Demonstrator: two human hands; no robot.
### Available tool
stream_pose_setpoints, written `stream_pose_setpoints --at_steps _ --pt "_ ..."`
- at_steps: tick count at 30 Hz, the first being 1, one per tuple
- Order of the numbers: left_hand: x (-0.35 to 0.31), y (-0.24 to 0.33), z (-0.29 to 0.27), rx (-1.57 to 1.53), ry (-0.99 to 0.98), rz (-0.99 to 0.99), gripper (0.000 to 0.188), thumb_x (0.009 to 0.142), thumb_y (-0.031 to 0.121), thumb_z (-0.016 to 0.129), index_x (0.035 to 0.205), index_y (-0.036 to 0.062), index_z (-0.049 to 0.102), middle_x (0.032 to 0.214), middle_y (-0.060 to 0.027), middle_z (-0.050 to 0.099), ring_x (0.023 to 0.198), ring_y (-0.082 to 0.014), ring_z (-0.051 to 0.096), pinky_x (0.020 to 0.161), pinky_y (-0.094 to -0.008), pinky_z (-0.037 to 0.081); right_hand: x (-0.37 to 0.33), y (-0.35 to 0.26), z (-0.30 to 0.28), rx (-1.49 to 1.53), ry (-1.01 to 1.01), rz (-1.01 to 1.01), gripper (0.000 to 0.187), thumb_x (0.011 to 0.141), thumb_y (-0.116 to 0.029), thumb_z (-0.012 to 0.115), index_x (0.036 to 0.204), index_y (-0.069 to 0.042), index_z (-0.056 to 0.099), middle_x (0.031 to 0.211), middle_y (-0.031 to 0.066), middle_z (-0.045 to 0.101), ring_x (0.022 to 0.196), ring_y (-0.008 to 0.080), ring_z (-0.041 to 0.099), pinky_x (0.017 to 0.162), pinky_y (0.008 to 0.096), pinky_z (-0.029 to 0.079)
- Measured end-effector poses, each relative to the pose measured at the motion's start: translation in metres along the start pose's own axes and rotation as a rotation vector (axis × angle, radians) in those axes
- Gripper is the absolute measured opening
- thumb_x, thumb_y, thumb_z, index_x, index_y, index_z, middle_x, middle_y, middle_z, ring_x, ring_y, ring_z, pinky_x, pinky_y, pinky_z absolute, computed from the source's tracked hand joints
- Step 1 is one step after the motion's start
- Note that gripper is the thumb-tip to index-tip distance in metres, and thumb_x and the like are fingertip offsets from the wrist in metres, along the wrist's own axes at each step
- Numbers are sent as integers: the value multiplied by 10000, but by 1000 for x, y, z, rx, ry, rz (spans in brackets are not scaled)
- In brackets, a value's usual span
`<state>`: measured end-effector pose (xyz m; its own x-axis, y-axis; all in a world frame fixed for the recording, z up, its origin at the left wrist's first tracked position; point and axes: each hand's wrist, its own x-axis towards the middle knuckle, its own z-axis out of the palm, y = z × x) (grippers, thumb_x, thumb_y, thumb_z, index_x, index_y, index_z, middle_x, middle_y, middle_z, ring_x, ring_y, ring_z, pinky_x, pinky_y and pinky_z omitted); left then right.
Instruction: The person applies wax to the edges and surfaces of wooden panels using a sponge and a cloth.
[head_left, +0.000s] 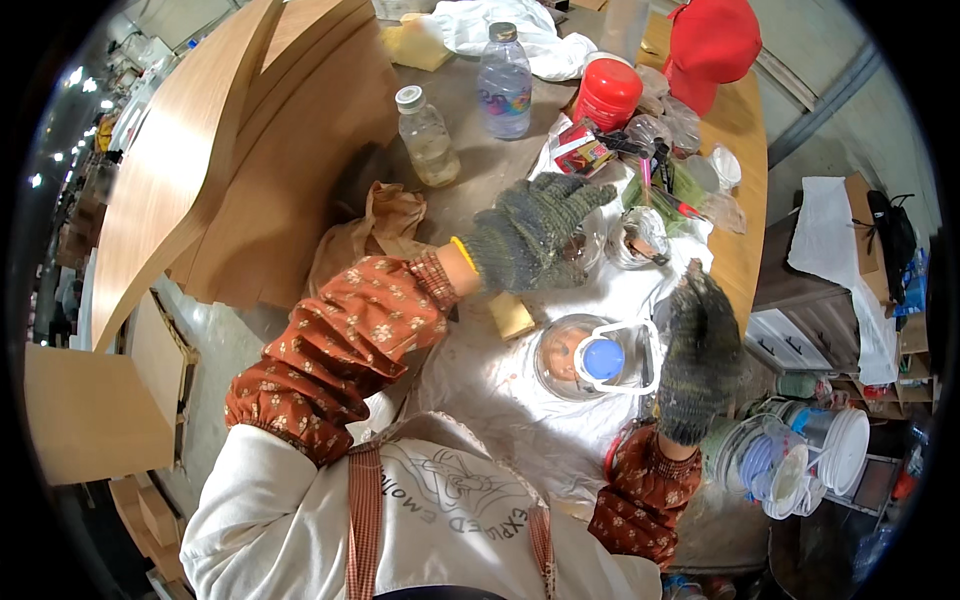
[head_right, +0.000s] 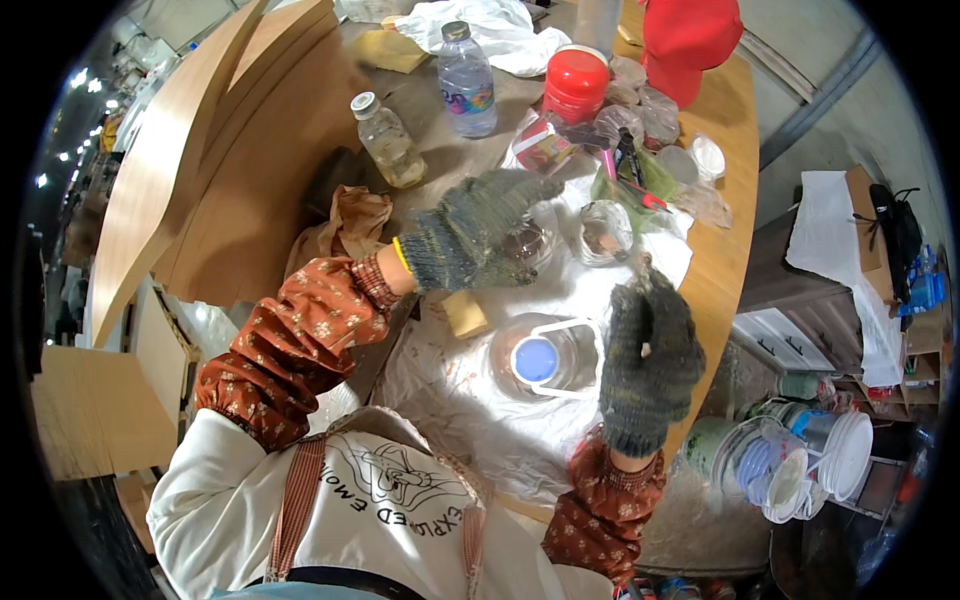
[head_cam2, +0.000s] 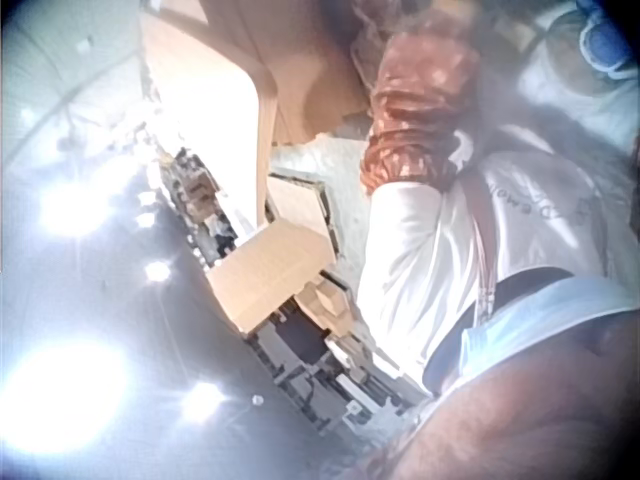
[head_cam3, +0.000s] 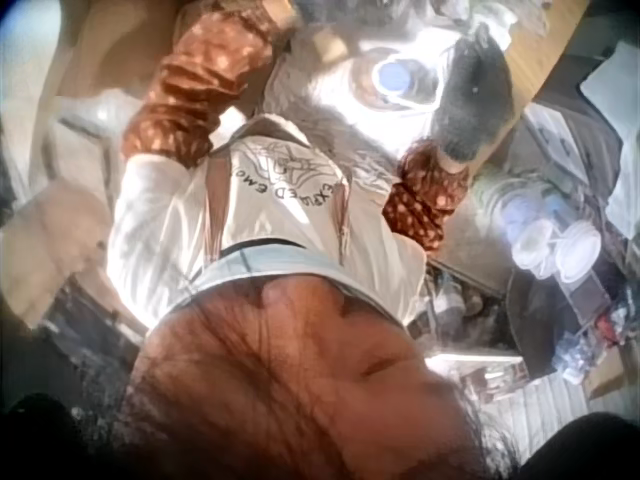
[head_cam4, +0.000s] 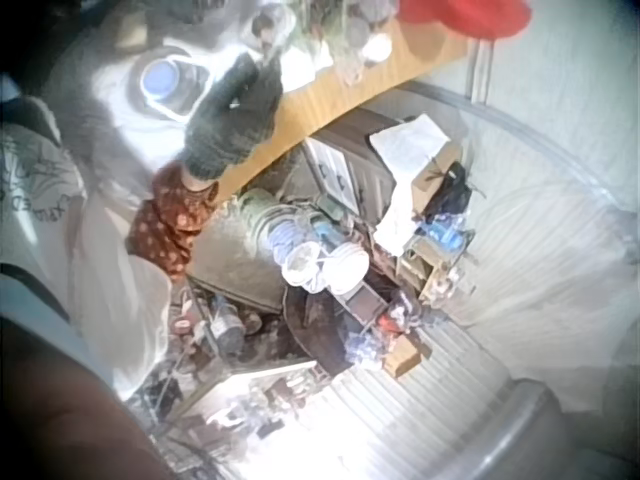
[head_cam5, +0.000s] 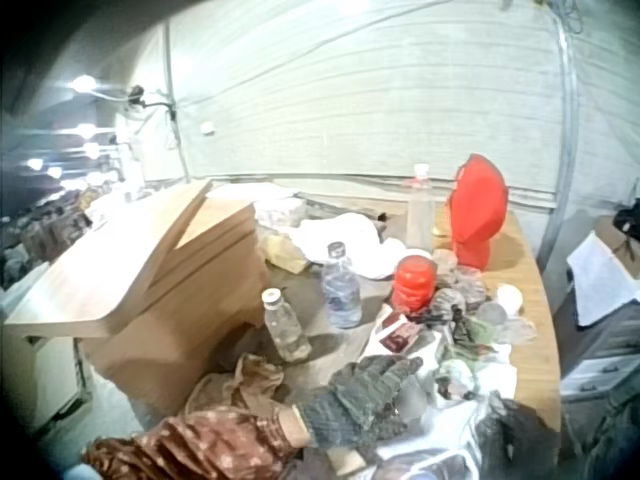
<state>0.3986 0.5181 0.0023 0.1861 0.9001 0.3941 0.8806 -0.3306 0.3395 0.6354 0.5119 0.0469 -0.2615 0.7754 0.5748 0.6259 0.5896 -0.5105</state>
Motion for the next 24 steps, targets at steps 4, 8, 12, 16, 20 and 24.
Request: stream_pose_setpoints --at_steps 4,8,12,16,20,24 --pt "-20 -29 24 5 105 132 741 653 391 788 1270 124 478 1126 -130 555 991 -318 569 798 -429 489 -2 -44 -19 -9 -3 -133 262 858 -118 636 1095 -10 612 986 147 664 840 257 649 744 334 509" --pt "-22 -18 -3 -31 96 137 734 740 410 717 1334 94 424 1333 -172 456 1163 -325 499 953 -436 431 -33 -87 -21 -27 -242 -468 222 869 -54 577 1079 -10 634 1058 118 651 982 250 629 846 336 496" --pt "-74 -11 -21 -100 308 -11 599 837 325 638 1330 54 434 1314 -156 483 1164 -315 508 963 -425 417 -67 -79 62 -295 -381 -477 362 925 -165 460 1258 -32 510 1202 166 561 1102 302 552 925 383 453" --pt "-102 -11 -10 -213 348 -226 488 813 265 661 1223 35 532 1192 -153 577 1101 -306 546 931 -428 428 -64 6 125 -995 -512 -765 487 878 -166 449 1349 -45 413 1251 219 506 1137 334 515 945 395 427" --pt "-139 -40 -27 29 418 -245 424 791 201 680 1170 46 571 1126 -129 615 985 -300 598 854 -420 470 -31 24 177 -704 -685 -499 545 890 -202 466 1377 15 351 1195 110 551 1013 166 561 880 352 452" --pt "-167 -63 -31 283 496 -362 381 775 169 678 1136 79 594 1117 -91 626 941 -294 610 802 -415 486 -10 38 221 -132 -654 -312 651 774 -233 609 1357 -40 395 1067 126 560 944 304 539 854 442 410"
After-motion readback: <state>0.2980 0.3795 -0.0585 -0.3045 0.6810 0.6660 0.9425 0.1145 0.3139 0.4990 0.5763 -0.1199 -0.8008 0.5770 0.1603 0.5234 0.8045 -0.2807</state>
